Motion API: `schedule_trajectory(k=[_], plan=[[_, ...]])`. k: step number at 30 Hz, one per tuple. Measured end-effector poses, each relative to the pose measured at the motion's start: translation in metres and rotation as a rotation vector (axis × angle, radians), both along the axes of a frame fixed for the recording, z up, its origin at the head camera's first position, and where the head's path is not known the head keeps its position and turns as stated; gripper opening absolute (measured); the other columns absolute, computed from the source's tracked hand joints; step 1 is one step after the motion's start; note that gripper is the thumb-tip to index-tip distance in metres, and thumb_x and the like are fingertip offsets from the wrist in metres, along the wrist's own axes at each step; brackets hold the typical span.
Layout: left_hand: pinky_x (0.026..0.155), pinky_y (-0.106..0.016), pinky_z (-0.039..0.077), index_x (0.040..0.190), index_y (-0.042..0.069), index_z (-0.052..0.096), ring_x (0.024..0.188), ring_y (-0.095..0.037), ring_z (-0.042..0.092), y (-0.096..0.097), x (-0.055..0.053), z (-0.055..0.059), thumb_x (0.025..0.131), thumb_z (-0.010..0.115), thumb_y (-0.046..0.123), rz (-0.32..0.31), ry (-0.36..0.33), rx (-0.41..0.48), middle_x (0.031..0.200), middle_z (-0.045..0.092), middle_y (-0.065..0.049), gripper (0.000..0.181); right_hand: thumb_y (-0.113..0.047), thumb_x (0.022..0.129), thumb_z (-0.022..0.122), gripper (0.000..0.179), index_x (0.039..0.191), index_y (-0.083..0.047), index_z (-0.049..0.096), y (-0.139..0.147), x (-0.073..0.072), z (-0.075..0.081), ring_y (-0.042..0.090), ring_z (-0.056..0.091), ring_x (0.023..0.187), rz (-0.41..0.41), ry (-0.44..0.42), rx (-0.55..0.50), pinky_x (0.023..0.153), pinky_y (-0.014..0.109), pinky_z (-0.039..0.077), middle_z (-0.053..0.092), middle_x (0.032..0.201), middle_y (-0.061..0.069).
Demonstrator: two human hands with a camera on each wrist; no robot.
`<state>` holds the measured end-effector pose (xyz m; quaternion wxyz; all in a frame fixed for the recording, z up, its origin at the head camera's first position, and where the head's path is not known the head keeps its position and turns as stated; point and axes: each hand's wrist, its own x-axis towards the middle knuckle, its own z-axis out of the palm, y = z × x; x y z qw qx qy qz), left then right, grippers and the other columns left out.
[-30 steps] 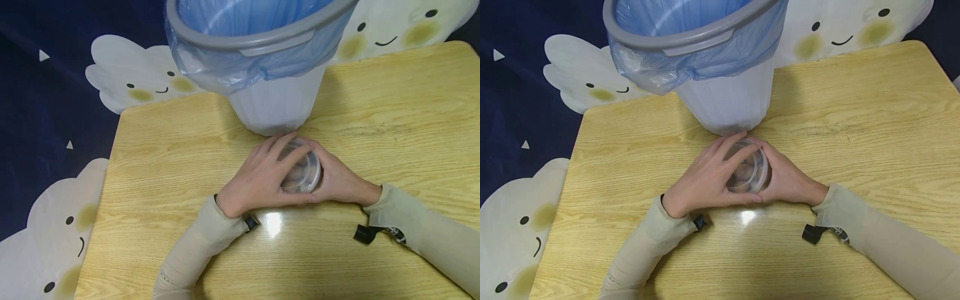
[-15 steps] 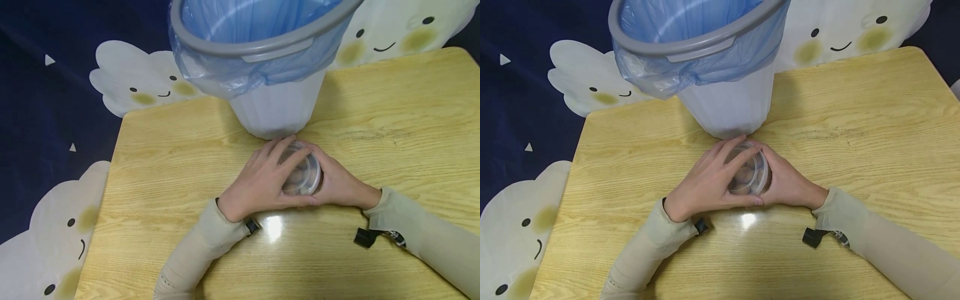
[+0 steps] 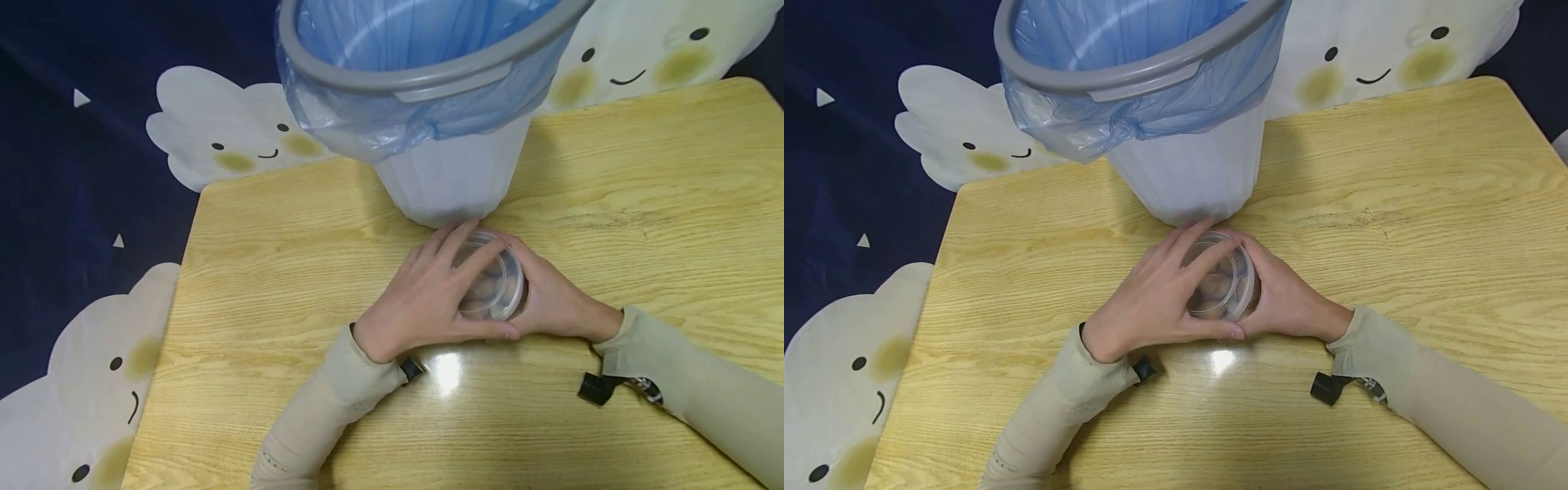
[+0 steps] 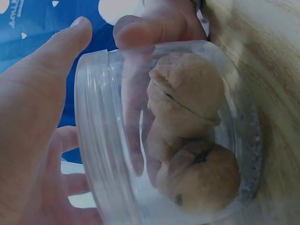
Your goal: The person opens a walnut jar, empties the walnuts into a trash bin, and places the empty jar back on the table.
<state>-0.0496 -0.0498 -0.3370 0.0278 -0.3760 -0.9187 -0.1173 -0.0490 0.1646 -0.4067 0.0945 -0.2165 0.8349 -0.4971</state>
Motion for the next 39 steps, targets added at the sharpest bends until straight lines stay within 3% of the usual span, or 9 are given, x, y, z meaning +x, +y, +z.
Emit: schedule_trajectory(k=[4,7,16,23,27,34,39], plan=[[0.102,-0.048,0.045,0.151,0.037,0.028,0.144,-0.031,0.035,-0.0007,-0.0009,0.0004,0.068,0.055,0.087,-0.022,0.026,0.002,0.161,0.025,-0.006,0.101,-0.034,0.045,0.099,0.135,0.153,-0.037,0.018,0.0004,0.0003,-0.0005,0.019,0.041,0.138,0.001,0.0,-0.002,0.108,0.015,0.031,0.035,0.155,-0.003],[0.103,-0.048,0.044,0.151,0.037,0.029,0.144,-0.03,0.034,-0.0008,-0.0014,-0.0001,0.068,0.055,0.087,-0.036,0.038,0.005,0.161,0.026,-0.005,0.101,-0.033,0.046,0.099,0.135,0.152,-0.039,0.017,0.0005,0.0004,-0.0005,0.019,0.041,0.137,0.001,0.002,0.002,0.107,0.014,0.03,0.035,0.155,-0.002],[0.109,-0.048,0.041,0.152,0.036,0.027,0.145,-0.03,0.033,0.0001,-0.0029,-0.001,0.07,0.054,0.086,-0.052,0.045,0.002,0.16,0.027,-0.004,0.099,-0.033,0.045,0.099,0.136,0.152,-0.04,0.016,0.0004,0.0002,0.0014,0.022,0.042,0.137,-0.008,-0.007,0.015,0.109,0.046,0.036,0.035,0.155,0.001],[0.105,-0.048,0.044,0.149,0.035,0.033,0.141,-0.03,0.04,0.0005,-0.0019,-0.0012,0.072,0.053,0.084,-0.051,0.075,0.022,0.156,0.035,-0.005,0.093,-0.034,0.045,0.099,0.136,0.153,-0.039,0.015,0.0006,0.0,0.0014,0.02,0.042,0.136,-0.007,0.011,0.029,0.108,0.032,0.036,0.035,0.155,0.0],[0.103,-0.048,0.046,0.147,0.033,0.036,0.138,-0.031,0.044,0.0006,-0.0013,-0.0014,0.072,0.053,0.084,-0.049,0.1,0.032,0.154,0.038,-0.007,0.092,-0.033,0.045,0.099,0.136,0.153,-0.038,0.016,-0.0002,-0.0006,0.0008,0.022,0.041,0.138,-0.003,0.029,0.024,0.109,0.033,0.036,0.035,0.156,0.001],[0.099,-0.046,0.048,0.145,0.031,0.038,0.134,-0.031,0.047,0.0017,-0.0013,-0.0025,0.071,0.054,0.085,-0.028,0.101,0.029,0.153,0.039,-0.008,0.093,-0.033,0.045,0.099,0.137,0.154,-0.038,0.016,-0.001,-0.0016,0.0012,0.021,0.038,0.14,0.004,0.028,0.007,0.109,0.015,0.029,0.032,0.158,-0.003],[0.1,-0.046,0.048,0.145,0.03,0.04,0.134,-0.031,0.047,0.0022,-0.0011,-0.0023,0.069,0.056,0.085,-0.017,0.095,0.03,0.153,0.039,-0.008,0.095,-0.034,0.044,0.099,0.138,0.153,-0.038,0.016,-0.0005,-0.0023,0.0004,0.018,0.039,0.139,0.009,0.02,-0.008,0.108,0.01,0.028,0.033,0.157,-0.005]])
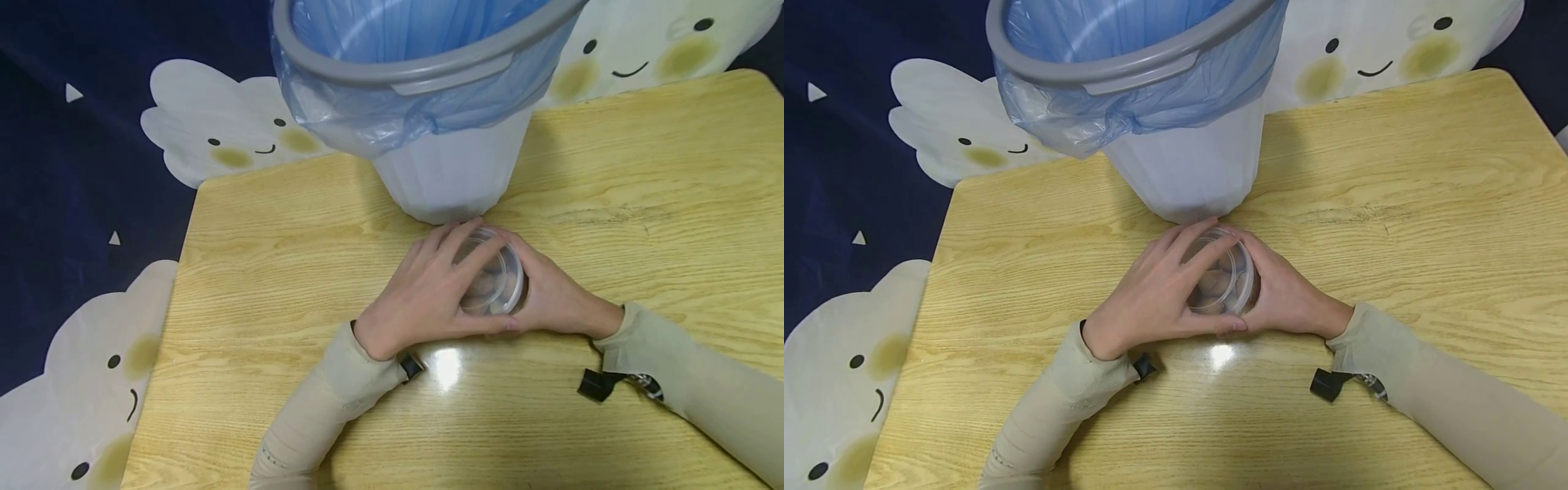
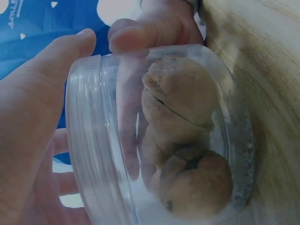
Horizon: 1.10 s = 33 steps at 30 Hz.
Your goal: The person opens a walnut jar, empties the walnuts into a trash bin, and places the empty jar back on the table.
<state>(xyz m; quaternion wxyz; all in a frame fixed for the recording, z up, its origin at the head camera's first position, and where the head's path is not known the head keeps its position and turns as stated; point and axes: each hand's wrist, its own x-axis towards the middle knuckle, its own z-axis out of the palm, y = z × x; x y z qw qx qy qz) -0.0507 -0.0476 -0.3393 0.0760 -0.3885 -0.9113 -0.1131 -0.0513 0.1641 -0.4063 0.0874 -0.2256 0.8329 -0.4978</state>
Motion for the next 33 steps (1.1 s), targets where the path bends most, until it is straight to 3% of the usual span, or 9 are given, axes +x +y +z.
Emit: schedule_trajectory(k=[13,20,33], plan=[[0.099,-0.047,0.049,0.144,0.03,0.042,0.132,-0.031,0.049,0.0018,0.0003,-0.0007,0.068,0.056,0.086,0.026,0.006,0.015,0.15,0.043,-0.008,0.095,-0.035,0.043,0.099,0.137,0.153,-0.038,0.017,0.0008,-0.0004,-0.0011,0.019,0.042,0.137,-0.001,-0.001,0.001,0.107,0.013,0.03,0.036,0.155,-0.003],[0.098,-0.047,0.05,0.143,0.029,0.043,0.132,-0.031,0.05,0.0023,0.0001,-0.0006,0.068,0.056,0.086,0.031,0.006,0.011,0.15,0.044,-0.008,0.095,-0.034,0.043,0.099,0.136,0.153,-0.038,0.018,0.0006,-0.0004,-0.0015,0.013,0.044,0.135,0.004,-0.012,-0.016,0.105,0.01,0.033,0.036,0.155,-0.006],[0.1,-0.046,0.049,0.146,0.032,0.038,0.135,-0.03,0.047,-0.0007,0.0007,0.0005,0.067,0.055,0.088,0.021,-0.015,0.0,0.155,0.036,-0.008,0.098,-0.033,0.043,0.1,0.136,0.152,-0.037,0.019,0.0001,0.0003,-0.0001,0.015,0.045,0.134,0.0,-0.013,-0.012,0.105,0.012,0.034,0.037,0.154,-0.006]])
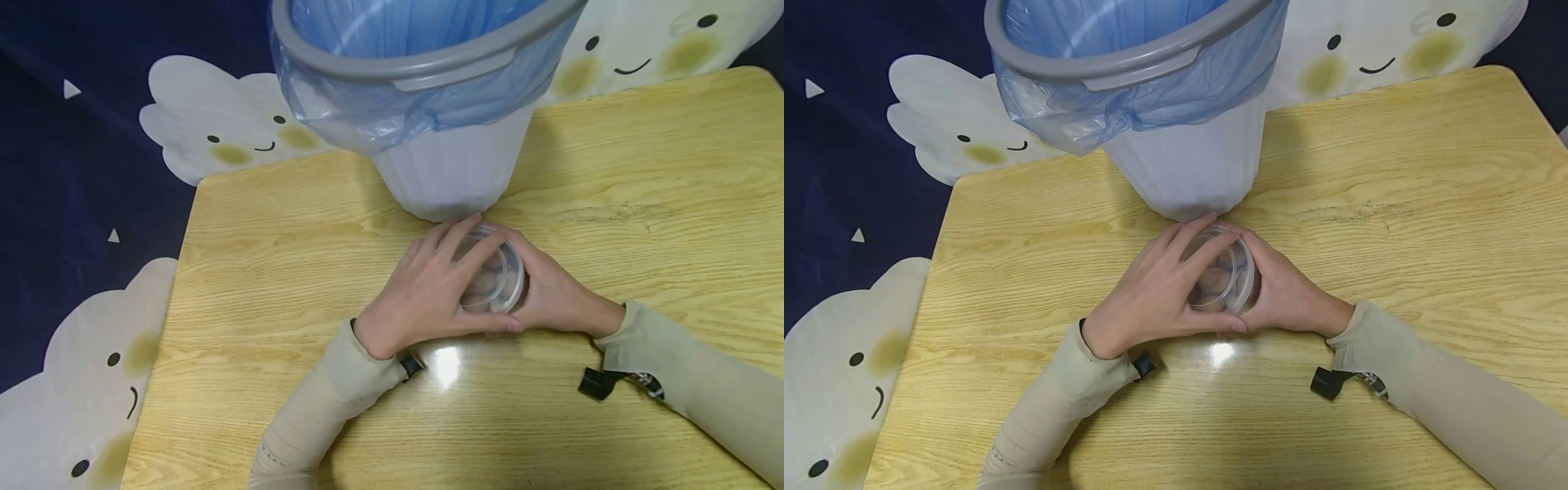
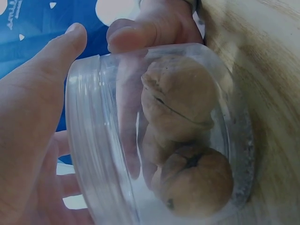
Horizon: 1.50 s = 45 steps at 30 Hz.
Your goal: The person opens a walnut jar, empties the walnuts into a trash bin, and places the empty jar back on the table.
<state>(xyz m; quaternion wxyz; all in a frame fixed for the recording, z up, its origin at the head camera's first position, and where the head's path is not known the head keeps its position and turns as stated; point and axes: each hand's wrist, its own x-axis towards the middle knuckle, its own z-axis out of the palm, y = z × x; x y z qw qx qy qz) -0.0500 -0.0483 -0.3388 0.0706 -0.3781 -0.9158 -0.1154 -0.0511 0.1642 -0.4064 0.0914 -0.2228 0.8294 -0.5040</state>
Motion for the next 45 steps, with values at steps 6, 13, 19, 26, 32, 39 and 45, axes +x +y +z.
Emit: schedule_trajectory(k=[6,13,19,26,32,39,45], plan=[[0.102,-0.047,0.047,0.147,0.033,0.035,0.137,-0.03,0.045,-0.002,-0.001,0.002,0.066,0.056,0.088,-0.008,-0.016,0.019,0.156,0.035,-0.006,0.1,-0.035,0.043,0.1,0.135,0.152,-0.037,0.02,0.0,0.0,0.0,0.014,0.045,0.133,-0.003,-0.007,-0.005,0.105,0.012,0.034,0.038,0.152,-0.006],[0.107,-0.048,0.044,0.148,0.032,0.034,0.14,-0.03,0.04,-0.005,-0.003,0.004,0.067,0.055,0.087,-0.022,-0.015,0.004,0.156,0.035,-0.007,0.1,-0.034,0.043,0.1,0.134,0.151,-0.038,0.021,0.0,0.0,-0.001,0.01,0.044,0.133,0.002,-0.005,-0.016,0.105,0.011,0.034,0.039,0.152,-0.007],[0.109,-0.05,0.041,0.149,0.033,0.034,0.144,-0.031,0.035,-0.006,-0.005,0.005,0.069,0.056,0.086,-0.058,-0.025,0.017,0.157,0.033,-0.006,0.099,-0.033,0.043,0.1,0.136,0.152,-0.038,0.019,0.0,0.001,-0.001,0.014,0.044,0.134,-0.003,-0.022,-0.01,0.105,0.014,0.034,0.038,0.152,-0.006],[0.113,-0.052,0.035,0.148,0.031,0.037,0.147,-0.032,0.029,-0.007,-0.008,0.002,0.068,0.058,0.085,-0.135,-0.021,0.034,0.157,0.032,-0.007,0.098,-0.031,0.042,0.1,0.139,0.153,-0.039,0.016,0.001,0.001,-0.001,0.017,0.041,0.136,0.0,-0.022,0.0,0.107,0.016,0.032,0.033,0.156,-0.005],[0.115,-0.052,0.031,0.149,0.032,0.034,0.149,-0.032,0.025,-0.009,-0.01,0.0,0.069,0.058,0.084,-0.152,-0.045,0.033,0.158,0.03,-0.006,0.099,-0.031,0.042,0.1,0.139,0.153,-0.041,0.016,0.0,0.0,0.001,0.022,0.041,0.137,0.002,-0.037,-0.002,0.109,0.046,0.035,0.034,0.156,-0.001],[0.115,-0.049,0.031,0.149,0.033,0.035,0.147,-0.029,0.029,-0.009,-0.011,-0.001,0.071,0.057,0.084,-0.146,-0.053,0.024,0.159,0.029,-0.004,0.096,-0.032,0.044,0.099,0.138,0.152,-0.041,0.015,0.0,0.0,0.002,0.021,0.042,0.136,-0.004,-0.033,0.017,0.108,0.04,0.036,0.035,0.155,-0.002],[0.113,-0.048,0.035,0.148,0.032,0.038,0.143,-0.028,0.037,-0.008,-0.011,-0.001,0.071,0.057,0.083,-0.137,-0.034,0.03,0.156,0.034,-0.004,0.094,-0.033,0.044,0.099,0.137,0.153,-0.04,0.016,0.0,0.0,0.001,0.019,0.044,0.135,-0.004,-0.03,0.016,0.107,0.027,0.037,0.036,0.154,-0.004]])
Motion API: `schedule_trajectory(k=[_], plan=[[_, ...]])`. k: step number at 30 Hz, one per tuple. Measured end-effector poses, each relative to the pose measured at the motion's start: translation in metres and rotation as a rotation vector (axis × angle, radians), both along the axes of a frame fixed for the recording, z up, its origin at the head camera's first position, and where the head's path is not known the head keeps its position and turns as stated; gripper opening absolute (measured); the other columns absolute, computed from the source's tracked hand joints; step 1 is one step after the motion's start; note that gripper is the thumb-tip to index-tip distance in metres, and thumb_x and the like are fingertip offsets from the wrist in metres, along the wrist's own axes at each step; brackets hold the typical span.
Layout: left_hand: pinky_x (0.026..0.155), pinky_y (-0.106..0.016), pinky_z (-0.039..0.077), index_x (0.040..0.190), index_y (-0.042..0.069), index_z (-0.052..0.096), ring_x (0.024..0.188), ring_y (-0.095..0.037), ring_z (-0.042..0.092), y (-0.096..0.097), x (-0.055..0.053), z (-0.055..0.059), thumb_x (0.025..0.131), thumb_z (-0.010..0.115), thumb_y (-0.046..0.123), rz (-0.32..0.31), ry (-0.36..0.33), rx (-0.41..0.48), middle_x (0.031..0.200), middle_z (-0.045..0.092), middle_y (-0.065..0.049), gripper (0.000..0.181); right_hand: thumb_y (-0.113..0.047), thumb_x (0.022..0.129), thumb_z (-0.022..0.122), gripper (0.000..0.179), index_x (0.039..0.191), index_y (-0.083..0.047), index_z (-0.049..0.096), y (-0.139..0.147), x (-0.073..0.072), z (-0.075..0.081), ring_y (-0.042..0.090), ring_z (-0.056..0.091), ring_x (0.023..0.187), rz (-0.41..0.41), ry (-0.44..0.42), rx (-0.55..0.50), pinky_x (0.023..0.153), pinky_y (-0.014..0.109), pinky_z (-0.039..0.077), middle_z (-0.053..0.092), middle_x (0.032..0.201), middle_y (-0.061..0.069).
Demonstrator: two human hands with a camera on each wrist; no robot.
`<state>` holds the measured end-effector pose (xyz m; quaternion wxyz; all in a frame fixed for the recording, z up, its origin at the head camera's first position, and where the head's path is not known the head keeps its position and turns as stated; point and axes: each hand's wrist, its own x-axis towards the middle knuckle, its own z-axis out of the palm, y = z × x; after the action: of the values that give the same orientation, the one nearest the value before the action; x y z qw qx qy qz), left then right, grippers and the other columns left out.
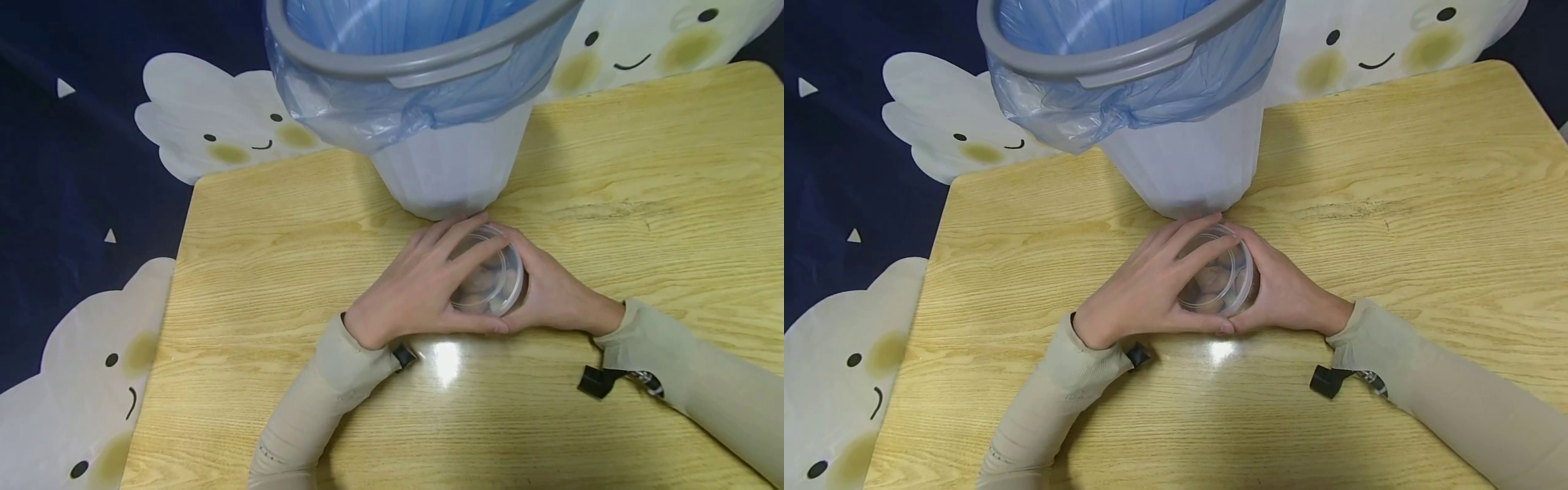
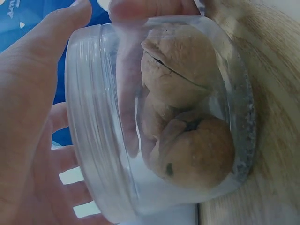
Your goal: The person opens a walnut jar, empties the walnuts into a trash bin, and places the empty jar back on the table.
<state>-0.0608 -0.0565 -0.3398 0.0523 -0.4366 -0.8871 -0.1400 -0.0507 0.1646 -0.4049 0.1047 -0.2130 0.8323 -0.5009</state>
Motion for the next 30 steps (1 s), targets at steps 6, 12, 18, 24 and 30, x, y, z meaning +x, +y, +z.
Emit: schedule_trajectory(k=[6,12,18,24,30], plan=[[0.109,-0.046,0.04,0.146,0.031,0.04,0.139,-0.028,0.041,0.0013,0.0016,0.0013,0.072,0.054,0.084,0.028,0.014,-0.024,0.155,0.036,-0.003,0.092,-0.033,0.042,0.1,0.139,0.153,-0.04,0.016,-0.0003,0.0001,-0.0001,0.019,0.044,0.134,-0.003,0.015,0.001,0.107,0.031,0.037,0.037,0.154,-0.003],[0.108,-0.045,0.042,0.143,0.031,0.043,0.136,-0.028,0.045,0.0028,0.0028,0.0012,0.069,0.055,0.086,0.054,0.04,-0.015,0.152,0.04,-0.003,0.093,-0.035,0.042,0.1,0.139,0.153,-0.039,0.016,-0.0006,-0.0004,-0.0005,0.02,0.042,0.137,-0.007,0.028,0.009,0.109,0.026,0.034,0.036,0.155,-0.002],[0.107,-0.046,0.043,0.142,0.031,0.044,0.135,-0.029,0.046,0.0037,0.0034,0.0014,0.068,0.055,0.087,0.068,0.047,-0.011,0.151,0.042,-0.005,0.093,-0.036,0.041,0.1,0.139,0.153,-0.04,0.017,-0.0008,-0.0006,-0.0007,0.02,0.041,0.137,-0.007,0.026,-0.005,0.107,0.014,0.03,0.036,0.155,-0.003],[0.107,-0.045,0.042,0.143,0.031,0.044,0.134,-0.028,0.047,0.0038,0.0045,0.0018,0.067,0.055,0.088,0.077,0.058,-0.007,0.15,0.043,-0.004,0.095,-0.036,0.041,0.1,0.139,0.153,-0.039,0.017,-0.0007,-0.001,-0.0008,0.019,0.042,0.137,-0.003,0.022,-0.015,0.107,0.014,0.031,0.036,0.155,-0.004],[0.106,-0.046,0.042,0.144,0.033,0.041,0.136,-0.028,0.044,0.003,0.0045,0.002,0.067,0.054,0.089,0.081,0.034,-0.028,0.153,0.04,-0.004,0.096,-0.034,0.042,0.1,0.138,0.153,-0.04,0.017,-0.0003,-0.001,-0.0011,0.017,0.043,0.136,0.003,0.01,-0.011,0.108,0.02,0.034,0.037,0.154,-0.005]])
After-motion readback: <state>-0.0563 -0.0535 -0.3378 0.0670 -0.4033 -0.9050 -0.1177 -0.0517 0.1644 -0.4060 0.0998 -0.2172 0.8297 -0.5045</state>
